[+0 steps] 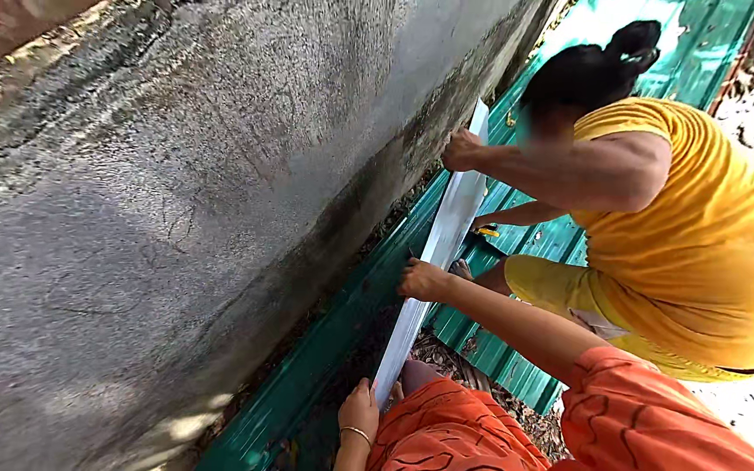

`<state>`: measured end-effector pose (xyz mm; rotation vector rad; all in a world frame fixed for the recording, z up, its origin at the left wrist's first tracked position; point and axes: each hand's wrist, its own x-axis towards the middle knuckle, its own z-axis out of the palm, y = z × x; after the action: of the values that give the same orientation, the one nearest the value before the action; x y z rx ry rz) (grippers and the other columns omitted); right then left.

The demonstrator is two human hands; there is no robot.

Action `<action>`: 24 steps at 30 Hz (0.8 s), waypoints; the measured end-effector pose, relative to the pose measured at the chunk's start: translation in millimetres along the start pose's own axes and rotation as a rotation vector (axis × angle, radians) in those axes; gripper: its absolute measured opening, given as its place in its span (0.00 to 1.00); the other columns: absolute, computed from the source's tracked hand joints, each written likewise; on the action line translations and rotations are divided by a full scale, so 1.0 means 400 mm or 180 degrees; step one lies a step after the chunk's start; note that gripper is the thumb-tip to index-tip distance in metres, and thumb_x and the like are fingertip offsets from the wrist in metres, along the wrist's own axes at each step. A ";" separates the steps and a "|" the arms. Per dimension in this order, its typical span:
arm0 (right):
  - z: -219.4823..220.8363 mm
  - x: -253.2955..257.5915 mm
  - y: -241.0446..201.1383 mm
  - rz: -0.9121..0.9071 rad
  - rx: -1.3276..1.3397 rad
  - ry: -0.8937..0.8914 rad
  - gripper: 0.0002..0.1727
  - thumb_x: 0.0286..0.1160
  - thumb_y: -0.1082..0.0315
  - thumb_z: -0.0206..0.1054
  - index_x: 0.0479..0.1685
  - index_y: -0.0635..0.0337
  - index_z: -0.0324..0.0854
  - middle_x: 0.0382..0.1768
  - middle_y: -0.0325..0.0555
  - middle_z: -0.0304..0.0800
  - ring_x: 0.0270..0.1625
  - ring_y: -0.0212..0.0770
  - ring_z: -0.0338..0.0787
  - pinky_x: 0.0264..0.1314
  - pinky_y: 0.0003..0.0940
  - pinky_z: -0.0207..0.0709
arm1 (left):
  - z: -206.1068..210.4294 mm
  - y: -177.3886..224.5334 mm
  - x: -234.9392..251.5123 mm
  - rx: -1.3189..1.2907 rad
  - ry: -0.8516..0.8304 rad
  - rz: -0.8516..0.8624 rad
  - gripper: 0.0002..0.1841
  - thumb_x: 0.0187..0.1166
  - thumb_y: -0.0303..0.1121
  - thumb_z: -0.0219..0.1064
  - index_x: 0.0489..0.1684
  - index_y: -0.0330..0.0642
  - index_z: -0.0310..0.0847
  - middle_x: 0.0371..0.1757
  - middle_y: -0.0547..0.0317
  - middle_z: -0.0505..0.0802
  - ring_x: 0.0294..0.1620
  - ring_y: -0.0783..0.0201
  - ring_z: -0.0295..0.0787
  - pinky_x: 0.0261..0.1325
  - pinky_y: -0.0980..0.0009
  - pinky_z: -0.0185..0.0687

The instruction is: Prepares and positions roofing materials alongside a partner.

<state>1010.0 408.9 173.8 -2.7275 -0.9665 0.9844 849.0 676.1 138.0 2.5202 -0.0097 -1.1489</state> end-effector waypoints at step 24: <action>-0.058 0.026 0.039 -0.0373 0.0240 0.0063 0.12 0.79 0.84 0.56 0.47 0.75 0.86 0.46 0.69 0.91 0.59 0.67 0.89 0.68 0.61 0.71 | -0.129 0.045 -0.001 0.0004 -0.0603 -0.0260 0.21 0.92 0.37 0.53 0.71 0.30 0.80 0.64 0.33 0.91 0.63 0.35 0.90 0.65 0.38 0.81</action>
<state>1038.2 405.6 182.0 -2.5820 -1.0500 0.9519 889.0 676.5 175.3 2.4234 0.0437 -1.4165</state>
